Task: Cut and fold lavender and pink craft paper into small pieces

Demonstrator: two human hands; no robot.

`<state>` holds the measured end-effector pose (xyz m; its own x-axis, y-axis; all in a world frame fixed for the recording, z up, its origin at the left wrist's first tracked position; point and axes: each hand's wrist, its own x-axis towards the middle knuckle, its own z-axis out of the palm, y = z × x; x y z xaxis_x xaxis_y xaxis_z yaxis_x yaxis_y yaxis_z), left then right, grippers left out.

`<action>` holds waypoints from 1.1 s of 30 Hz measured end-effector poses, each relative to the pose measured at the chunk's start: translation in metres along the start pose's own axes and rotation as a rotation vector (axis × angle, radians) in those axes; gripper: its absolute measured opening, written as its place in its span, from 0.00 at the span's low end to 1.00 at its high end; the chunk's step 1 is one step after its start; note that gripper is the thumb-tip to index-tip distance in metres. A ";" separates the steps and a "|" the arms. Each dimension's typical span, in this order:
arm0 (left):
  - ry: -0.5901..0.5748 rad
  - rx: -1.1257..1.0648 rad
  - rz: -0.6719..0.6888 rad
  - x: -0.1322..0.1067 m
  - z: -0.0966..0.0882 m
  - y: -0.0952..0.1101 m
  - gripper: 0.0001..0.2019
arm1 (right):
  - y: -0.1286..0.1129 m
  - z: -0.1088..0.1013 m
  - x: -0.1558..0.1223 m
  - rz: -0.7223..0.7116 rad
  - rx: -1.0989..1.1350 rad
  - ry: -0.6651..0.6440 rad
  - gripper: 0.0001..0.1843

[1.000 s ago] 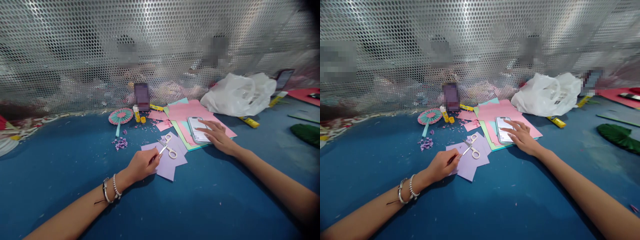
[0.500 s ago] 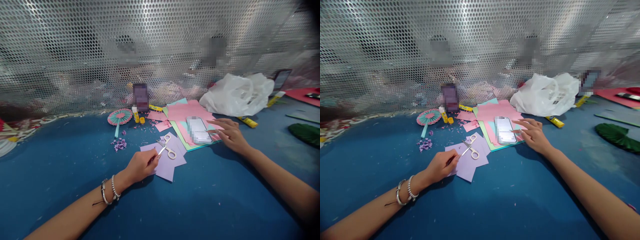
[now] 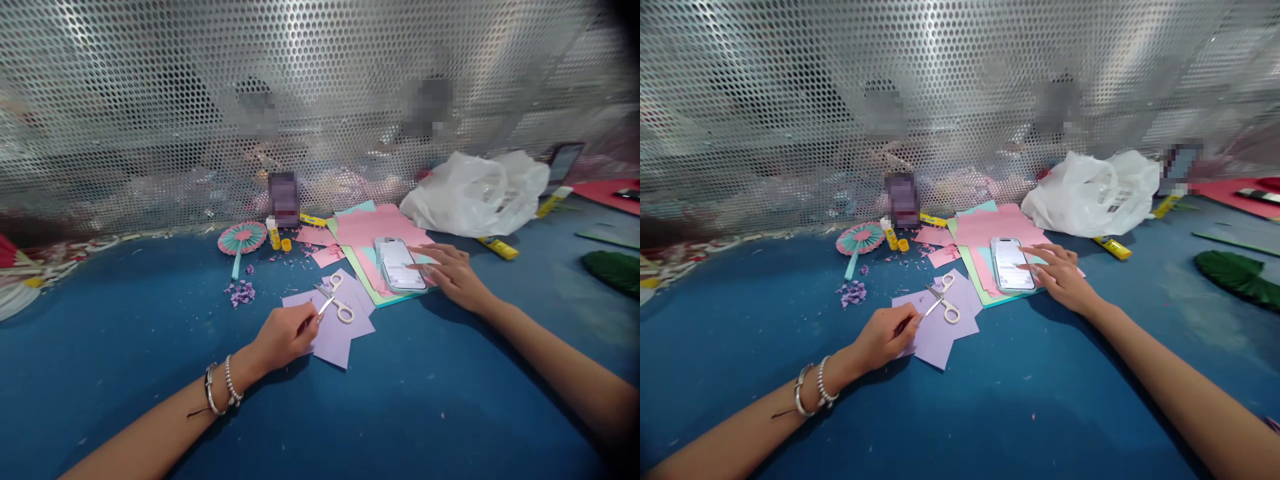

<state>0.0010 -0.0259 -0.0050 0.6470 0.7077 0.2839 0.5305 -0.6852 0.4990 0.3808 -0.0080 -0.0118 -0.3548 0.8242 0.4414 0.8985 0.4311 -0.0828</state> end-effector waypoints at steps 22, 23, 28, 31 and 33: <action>0.037 0.014 0.006 0.000 0.000 0.001 0.14 | -0.007 0.016 0.011 0.164 0.091 0.052 0.28; 0.043 0.018 0.008 0.000 0.000 0.001 0.14 | -0.002 0.019 0.011 0.178 0.097 0.049 0.30; 0.041 0.020 0.008 0.000 0.000 0.000 0.14 | 0.008 0.024 0.009 0.197 0.088 0.011 0.34; 0.020 0.016 0.007 0.000 -0.001 0.001 0.14 | 0.005 0.021 0.009 0.194 0.077 -0.021 0.33; 0.014 0.013 0.008 0.000 -0.001 0.001 0.13 | 0.002 0.019 0.010 0.184 0.082 -0.037 0.33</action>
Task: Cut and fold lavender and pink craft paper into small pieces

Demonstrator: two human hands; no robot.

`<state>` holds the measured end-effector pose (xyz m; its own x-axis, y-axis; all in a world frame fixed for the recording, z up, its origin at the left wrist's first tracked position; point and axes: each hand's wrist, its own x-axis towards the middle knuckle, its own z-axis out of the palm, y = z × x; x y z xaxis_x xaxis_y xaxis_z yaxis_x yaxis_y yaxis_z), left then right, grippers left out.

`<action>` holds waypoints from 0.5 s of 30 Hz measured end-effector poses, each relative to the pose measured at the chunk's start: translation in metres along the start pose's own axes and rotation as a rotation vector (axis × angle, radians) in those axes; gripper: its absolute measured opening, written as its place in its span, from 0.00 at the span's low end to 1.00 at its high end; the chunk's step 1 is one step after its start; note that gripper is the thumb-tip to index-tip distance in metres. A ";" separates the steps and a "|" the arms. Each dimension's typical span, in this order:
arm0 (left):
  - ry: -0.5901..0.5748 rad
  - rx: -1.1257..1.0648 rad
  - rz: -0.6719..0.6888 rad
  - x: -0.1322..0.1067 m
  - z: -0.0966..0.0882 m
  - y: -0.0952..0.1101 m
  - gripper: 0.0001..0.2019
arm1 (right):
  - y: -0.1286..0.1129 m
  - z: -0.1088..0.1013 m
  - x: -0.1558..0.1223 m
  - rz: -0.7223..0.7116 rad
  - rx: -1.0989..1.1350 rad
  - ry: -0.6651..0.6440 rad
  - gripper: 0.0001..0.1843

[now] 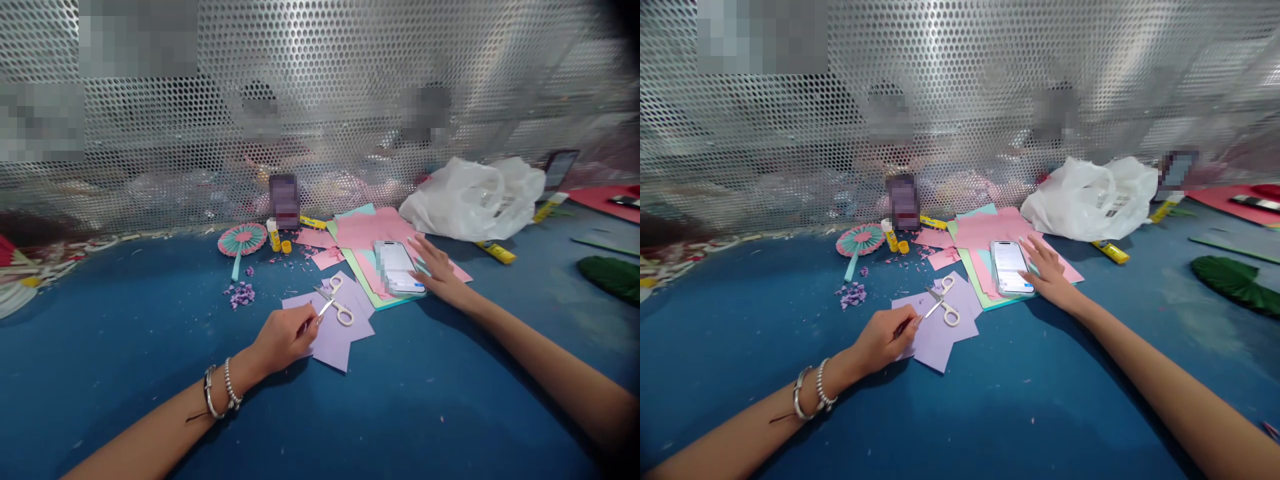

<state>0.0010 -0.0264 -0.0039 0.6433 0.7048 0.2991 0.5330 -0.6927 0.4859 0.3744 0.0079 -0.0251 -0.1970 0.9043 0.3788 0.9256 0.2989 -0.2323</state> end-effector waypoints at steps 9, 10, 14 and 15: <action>0.004 0.008 0.016 0.000 0.001 0.000 0.13 | -0.006 -0.010 -0.004 -0.060 0.007 0.028 0.22; 0.006 0.007 0.023 0.000 0.001 -0.001 0.13 | -0.007 -0.012 -0.005 -0.086 -0.004 0.033 0.22; 0.015 0.006 0.035 0.000 0.002 -0.001 0.13 | -0.011 -0.022 -0.011 -0.150 -0.061 0.057 0.22; 0.016 0.007 0.034 0.000 0.002 -0.001 0.13 | -0.011 -0.022 -0.012 -0.158 -0.073 0.058 0.22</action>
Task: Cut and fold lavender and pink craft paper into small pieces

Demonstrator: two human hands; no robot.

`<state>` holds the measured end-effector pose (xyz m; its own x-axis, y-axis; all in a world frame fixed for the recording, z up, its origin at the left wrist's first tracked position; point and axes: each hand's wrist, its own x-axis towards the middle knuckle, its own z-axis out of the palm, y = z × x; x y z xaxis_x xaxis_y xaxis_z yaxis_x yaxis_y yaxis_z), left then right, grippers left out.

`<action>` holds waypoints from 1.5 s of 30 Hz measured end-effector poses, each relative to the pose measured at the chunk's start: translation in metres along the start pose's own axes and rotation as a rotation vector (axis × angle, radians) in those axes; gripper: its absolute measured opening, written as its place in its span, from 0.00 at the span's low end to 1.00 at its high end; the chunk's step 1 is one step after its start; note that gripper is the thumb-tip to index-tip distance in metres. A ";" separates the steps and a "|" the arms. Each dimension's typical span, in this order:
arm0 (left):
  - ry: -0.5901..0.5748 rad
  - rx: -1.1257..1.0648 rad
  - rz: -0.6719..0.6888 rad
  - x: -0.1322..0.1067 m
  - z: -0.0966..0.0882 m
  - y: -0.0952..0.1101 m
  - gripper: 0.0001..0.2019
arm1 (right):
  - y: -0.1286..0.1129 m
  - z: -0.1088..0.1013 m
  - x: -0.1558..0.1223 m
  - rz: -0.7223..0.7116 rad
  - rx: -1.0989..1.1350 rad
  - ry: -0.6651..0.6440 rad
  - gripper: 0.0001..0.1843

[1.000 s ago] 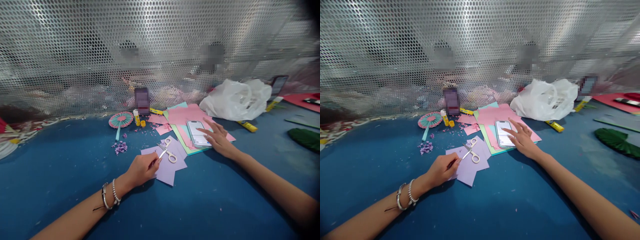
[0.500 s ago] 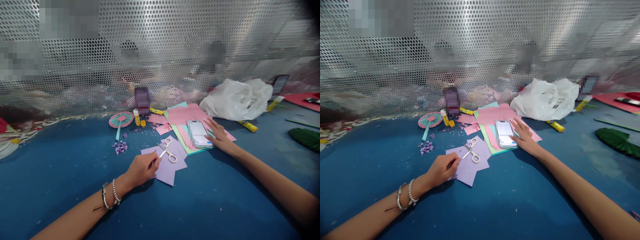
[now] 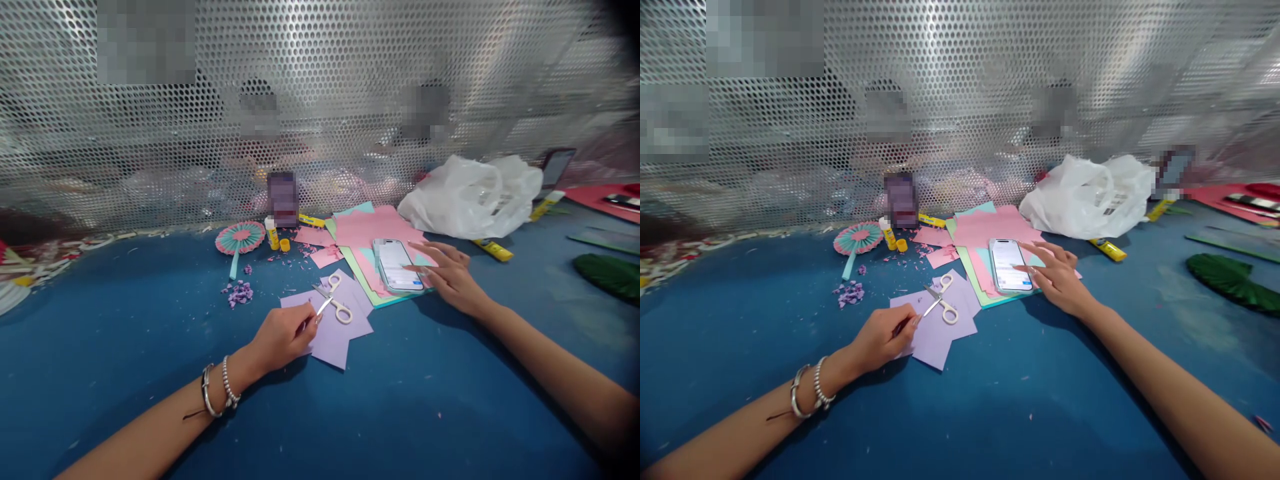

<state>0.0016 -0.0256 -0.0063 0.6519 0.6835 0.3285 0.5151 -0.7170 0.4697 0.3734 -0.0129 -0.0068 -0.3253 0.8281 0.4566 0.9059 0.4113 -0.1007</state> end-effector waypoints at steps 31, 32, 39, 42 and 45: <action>-0.015 0.000 -0.025 0.001 -0.001 0.001 0.13 | -0.016 0.014 0.010 -0.025 -0.007 -0.151 0.20; -0.015 -0.001 -0.025 0.001 -0.001 0.001 0.13 | -0.016 0.014 0.011 -0.017 -0.008 -0.163 0.20; -0.039 -0.003 -0.039 0.000 -0.002 0.001 0.13 | 0.004 0.017 0.009 0.130 0.129 -0.085 0.24; -0.042 -0.011 -0.047 0.001 -0.002 0.002 0.13 | 0.006 0.017 0.008 0.136 0.168 -0.093 0.26; -0.039 -0.016 -0.049 0.001 -0.002 0.002 0.13 | 0.002 0.015 0.009 0.106 0.152 -0.128 0.27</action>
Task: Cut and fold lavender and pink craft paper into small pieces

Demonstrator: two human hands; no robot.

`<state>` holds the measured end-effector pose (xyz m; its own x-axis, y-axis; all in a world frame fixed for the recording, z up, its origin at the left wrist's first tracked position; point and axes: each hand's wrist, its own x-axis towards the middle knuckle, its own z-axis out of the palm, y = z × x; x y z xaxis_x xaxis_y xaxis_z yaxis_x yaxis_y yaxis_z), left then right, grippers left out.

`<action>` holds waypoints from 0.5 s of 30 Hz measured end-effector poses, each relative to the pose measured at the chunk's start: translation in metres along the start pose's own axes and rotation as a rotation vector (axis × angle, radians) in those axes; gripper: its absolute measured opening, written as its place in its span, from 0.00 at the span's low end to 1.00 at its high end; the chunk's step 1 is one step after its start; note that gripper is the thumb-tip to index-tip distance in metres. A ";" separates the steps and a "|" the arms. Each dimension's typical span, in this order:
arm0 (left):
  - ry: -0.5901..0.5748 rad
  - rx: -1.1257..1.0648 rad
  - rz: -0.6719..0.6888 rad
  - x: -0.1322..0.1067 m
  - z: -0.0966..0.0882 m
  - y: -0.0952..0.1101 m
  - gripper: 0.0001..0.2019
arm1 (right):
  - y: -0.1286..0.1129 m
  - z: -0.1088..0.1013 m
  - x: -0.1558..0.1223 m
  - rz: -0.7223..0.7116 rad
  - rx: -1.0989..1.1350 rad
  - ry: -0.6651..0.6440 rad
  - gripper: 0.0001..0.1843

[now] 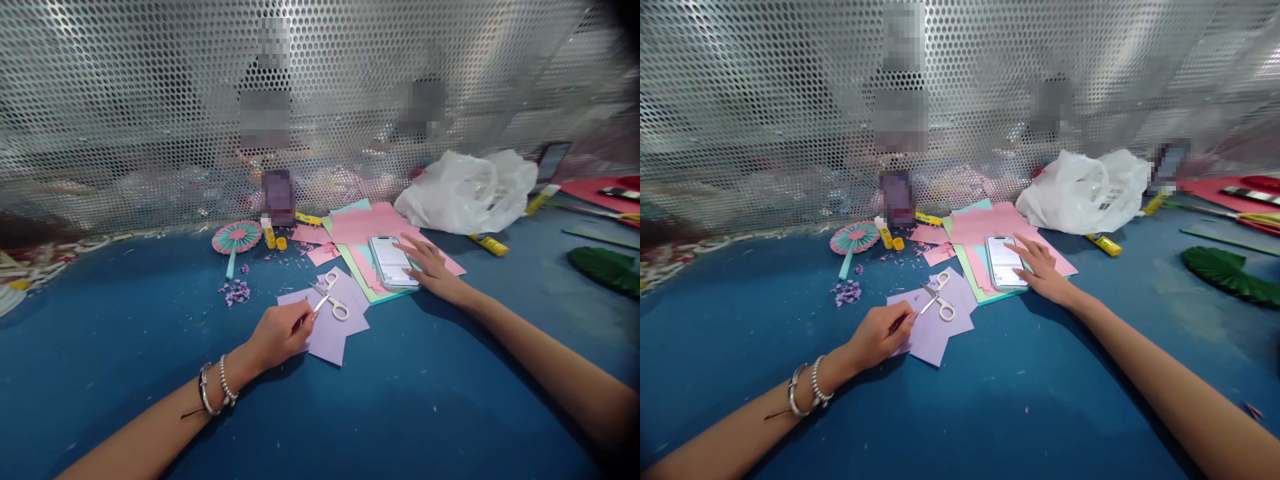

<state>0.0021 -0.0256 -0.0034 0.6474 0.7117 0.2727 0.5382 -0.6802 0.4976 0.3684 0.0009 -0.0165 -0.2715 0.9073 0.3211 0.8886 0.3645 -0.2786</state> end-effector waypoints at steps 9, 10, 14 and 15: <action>0.016 0.007 0.017 0.000 0.002 -0.001 0.14 | 0.002 0.002 -0.001 -0.016 0.006 0.021 0.23; 0.018 0.010 0.021 0.000 0.001 -0.001 0.14 | 0.002 0.002 -0.002 -0.032 -0.012 0.011 0.22; 0.019 0.007 0.025 0.000 0.001 0.000 0.14 | -0.003 0.003 -0.002 -0.077 -0.060 -0.044 0.22; 0.017 0.004 0.025 -0.001 0.001 0.000 0.14 | -0.005 0.002 -0.002 -0.080 -0.067 -0.056 0.22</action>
<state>0.0019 -0.0259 -0.0042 0.6512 0.6976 0.2988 0.5245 -0.6983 0.4871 0.3634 -0.0022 -0.0179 -0.3612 0.8868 0.2882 0.8853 0.4232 -0.1926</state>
